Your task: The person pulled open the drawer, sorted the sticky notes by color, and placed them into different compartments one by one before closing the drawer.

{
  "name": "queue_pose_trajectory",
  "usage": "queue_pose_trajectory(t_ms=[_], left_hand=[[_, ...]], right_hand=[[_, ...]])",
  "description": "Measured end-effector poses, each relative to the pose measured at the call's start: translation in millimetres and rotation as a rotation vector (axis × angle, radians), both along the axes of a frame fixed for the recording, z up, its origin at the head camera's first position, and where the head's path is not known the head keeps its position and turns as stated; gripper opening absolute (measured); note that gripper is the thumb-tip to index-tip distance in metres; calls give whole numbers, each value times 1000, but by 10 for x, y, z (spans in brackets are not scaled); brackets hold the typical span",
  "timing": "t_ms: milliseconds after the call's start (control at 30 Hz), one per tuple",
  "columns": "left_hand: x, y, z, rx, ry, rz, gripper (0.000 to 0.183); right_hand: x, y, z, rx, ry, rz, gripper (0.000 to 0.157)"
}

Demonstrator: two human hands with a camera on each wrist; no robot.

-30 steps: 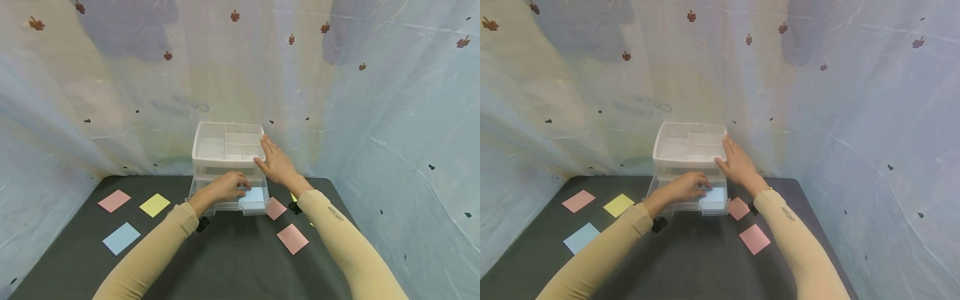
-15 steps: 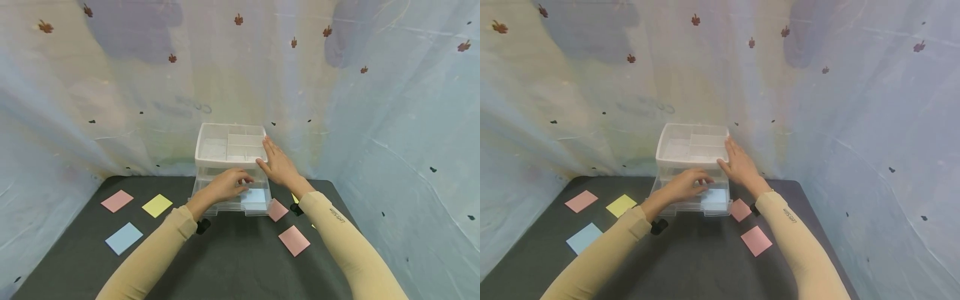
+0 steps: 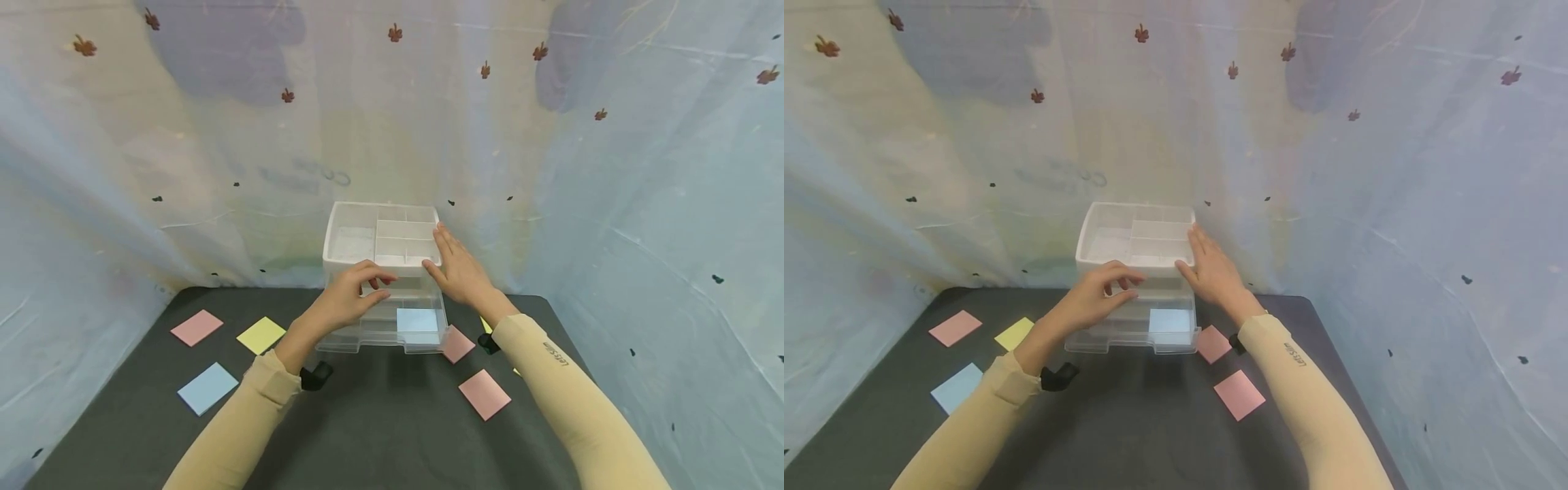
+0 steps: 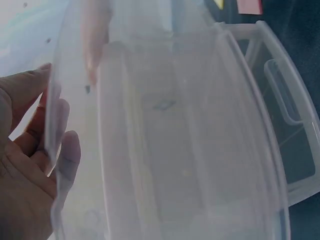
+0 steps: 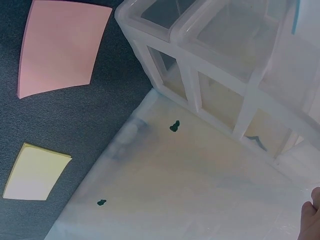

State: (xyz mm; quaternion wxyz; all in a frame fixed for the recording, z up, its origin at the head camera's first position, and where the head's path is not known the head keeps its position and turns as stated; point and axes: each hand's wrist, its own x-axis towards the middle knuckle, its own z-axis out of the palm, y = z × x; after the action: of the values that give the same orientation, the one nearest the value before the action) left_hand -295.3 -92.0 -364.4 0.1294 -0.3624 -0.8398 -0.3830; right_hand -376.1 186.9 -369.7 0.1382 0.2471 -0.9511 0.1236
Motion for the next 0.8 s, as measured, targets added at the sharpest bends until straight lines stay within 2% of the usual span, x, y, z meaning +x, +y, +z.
queue_pose_trajectory(t_ms=[333,500,800], left_hand=[[94,-420,-12,81,-19,124,33],[128,-663,-80,98,-13,176,33],[210,-1147,-275,66,-22,328,30]], right_hand=[[1,10,-4,0,2,14,80],[-7,8,0,3,5,9,80],[1,3,9,13,-1,8,80]])
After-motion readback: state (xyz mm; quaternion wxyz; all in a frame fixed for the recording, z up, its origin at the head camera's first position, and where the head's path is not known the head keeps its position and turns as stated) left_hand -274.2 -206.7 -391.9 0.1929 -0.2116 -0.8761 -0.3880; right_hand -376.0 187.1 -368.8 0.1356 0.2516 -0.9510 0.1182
